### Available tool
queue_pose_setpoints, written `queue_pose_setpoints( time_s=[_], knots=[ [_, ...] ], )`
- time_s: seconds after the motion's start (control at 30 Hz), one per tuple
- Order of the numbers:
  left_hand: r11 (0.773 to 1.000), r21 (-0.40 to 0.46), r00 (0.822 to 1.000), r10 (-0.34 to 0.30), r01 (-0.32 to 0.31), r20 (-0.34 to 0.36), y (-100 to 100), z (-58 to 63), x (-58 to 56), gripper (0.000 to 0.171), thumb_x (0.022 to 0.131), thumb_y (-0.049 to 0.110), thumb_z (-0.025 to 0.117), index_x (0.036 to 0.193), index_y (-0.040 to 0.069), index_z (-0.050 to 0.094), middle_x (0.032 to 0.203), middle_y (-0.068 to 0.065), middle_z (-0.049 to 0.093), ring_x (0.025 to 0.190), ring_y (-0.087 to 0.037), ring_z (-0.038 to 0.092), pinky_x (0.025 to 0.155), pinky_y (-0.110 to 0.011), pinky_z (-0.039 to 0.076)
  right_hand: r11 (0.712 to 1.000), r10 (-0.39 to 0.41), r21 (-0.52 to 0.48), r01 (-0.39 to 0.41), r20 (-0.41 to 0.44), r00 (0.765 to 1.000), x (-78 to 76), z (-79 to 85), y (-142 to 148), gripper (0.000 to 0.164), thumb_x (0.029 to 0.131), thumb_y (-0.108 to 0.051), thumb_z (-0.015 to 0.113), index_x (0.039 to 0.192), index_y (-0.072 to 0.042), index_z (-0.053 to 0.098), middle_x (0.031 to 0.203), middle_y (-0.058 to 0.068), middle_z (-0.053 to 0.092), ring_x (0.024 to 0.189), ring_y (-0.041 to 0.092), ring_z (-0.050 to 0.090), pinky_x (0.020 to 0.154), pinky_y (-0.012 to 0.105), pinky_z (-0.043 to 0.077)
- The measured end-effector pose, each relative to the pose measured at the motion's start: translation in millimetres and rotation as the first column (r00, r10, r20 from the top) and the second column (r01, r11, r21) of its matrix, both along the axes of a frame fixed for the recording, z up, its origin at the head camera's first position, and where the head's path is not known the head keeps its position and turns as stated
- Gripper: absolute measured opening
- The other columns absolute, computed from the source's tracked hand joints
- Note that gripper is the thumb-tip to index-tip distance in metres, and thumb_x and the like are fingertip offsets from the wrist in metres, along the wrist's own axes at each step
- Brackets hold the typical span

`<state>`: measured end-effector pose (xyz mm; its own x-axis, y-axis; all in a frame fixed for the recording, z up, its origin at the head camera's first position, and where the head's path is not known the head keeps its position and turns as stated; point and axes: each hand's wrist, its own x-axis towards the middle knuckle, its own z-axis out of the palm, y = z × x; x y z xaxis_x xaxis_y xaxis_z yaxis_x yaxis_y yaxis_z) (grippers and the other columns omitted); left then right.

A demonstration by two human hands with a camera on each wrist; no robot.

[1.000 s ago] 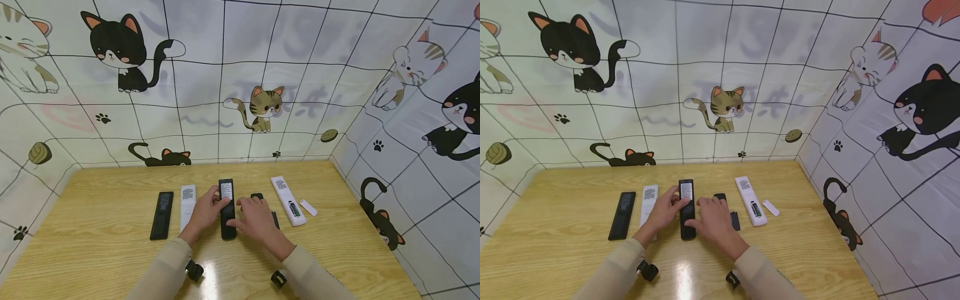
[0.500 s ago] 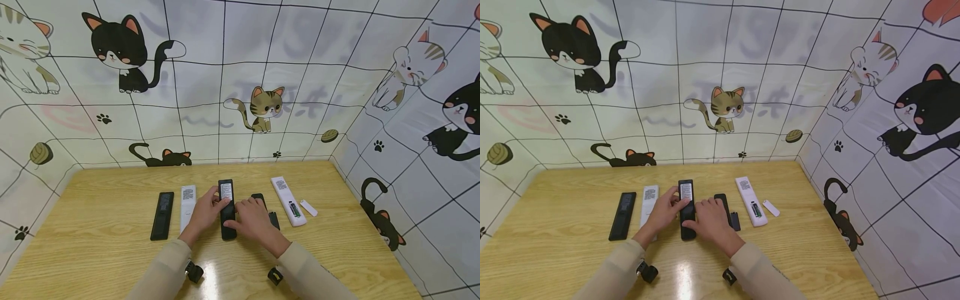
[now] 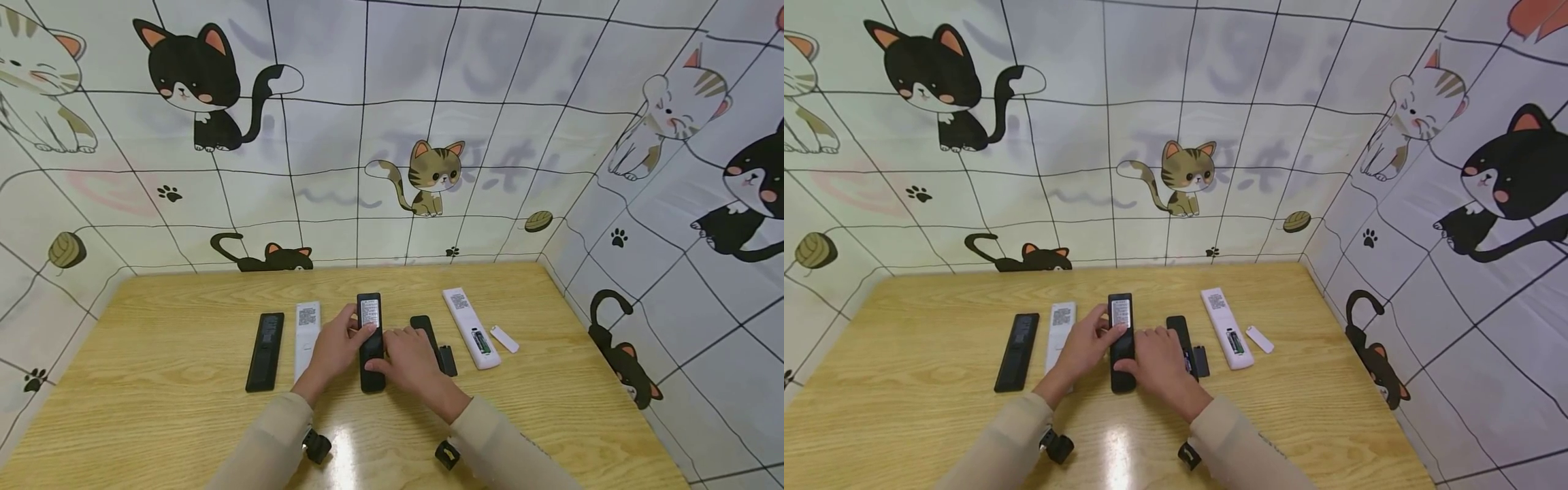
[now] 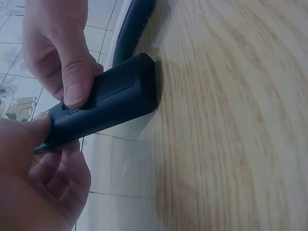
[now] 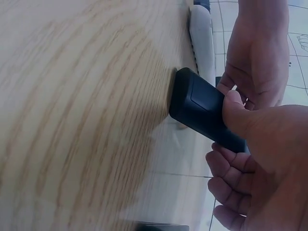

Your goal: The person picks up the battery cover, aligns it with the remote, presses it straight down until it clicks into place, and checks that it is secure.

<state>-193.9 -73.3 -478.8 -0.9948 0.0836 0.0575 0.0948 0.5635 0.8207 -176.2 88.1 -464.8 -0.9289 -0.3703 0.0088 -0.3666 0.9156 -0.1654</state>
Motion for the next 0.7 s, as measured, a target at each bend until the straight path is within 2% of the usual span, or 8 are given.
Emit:
queue_pose_setpoints(
  time_s=[0.33,0.5,0.7],
  knots=[
    [0.999,-0.039,1.0,0.015,-0.016,-0.016,-0.3,0.4,0.1,0.04,0.094,0.037,0.064,0.128,0.019,0.053,0.095,-0.005,0.072,0.081,-0.014,0.066,0.071,-0.033,0.05,0.998,0.009,0.065,-0.009,-0.001,1.0,3.5,3.4,-4.3,0.052,0.085,-0.06,0.062,0.101,-0.01,0.063,0.089,0.002,0.065,0.088,0.022,0.055,0.089,0.041,0.041],
    [0.999,-0.042,0.999,0.0,-0.002,-0.033,0.8,0.8,0.7,0.037,0.094,0.034,0.064,0.126,0.016,0.055,0.095,-0.006,0.072,0.081,-0.015,0.068,0.071,-0.034,0.052,0.995,0.023,0.096,-0.022,-0.005,1.0,3.3,3.1,-2.2,0.054,0.087,-0.06,0.059,0.105,-0.01,0.062,0.091,0.002,0.065,0.09,0.022,0.056,0.09,0.041,0.041],
    [0.998,-0.06,1.0,0.01,-0.011,-0.026,1.6,0.4,0.9,0.04,0.094,0.036,0.064,0.128,0.017,0.054,0.095,-0.006,0.072,0.082,-0.015,0.068,0.071,-0.034,0.052,0.997,0.03,0.069,-0.03,-0.01,0.999,2.3,0.0,0.1,0.053,0.087,-0.061,0.059,0.102,-0.01,0.062,0.087,0.001,0.063,0.088,0.022,0.056,0.086,0.04,0.04]
  ],
)
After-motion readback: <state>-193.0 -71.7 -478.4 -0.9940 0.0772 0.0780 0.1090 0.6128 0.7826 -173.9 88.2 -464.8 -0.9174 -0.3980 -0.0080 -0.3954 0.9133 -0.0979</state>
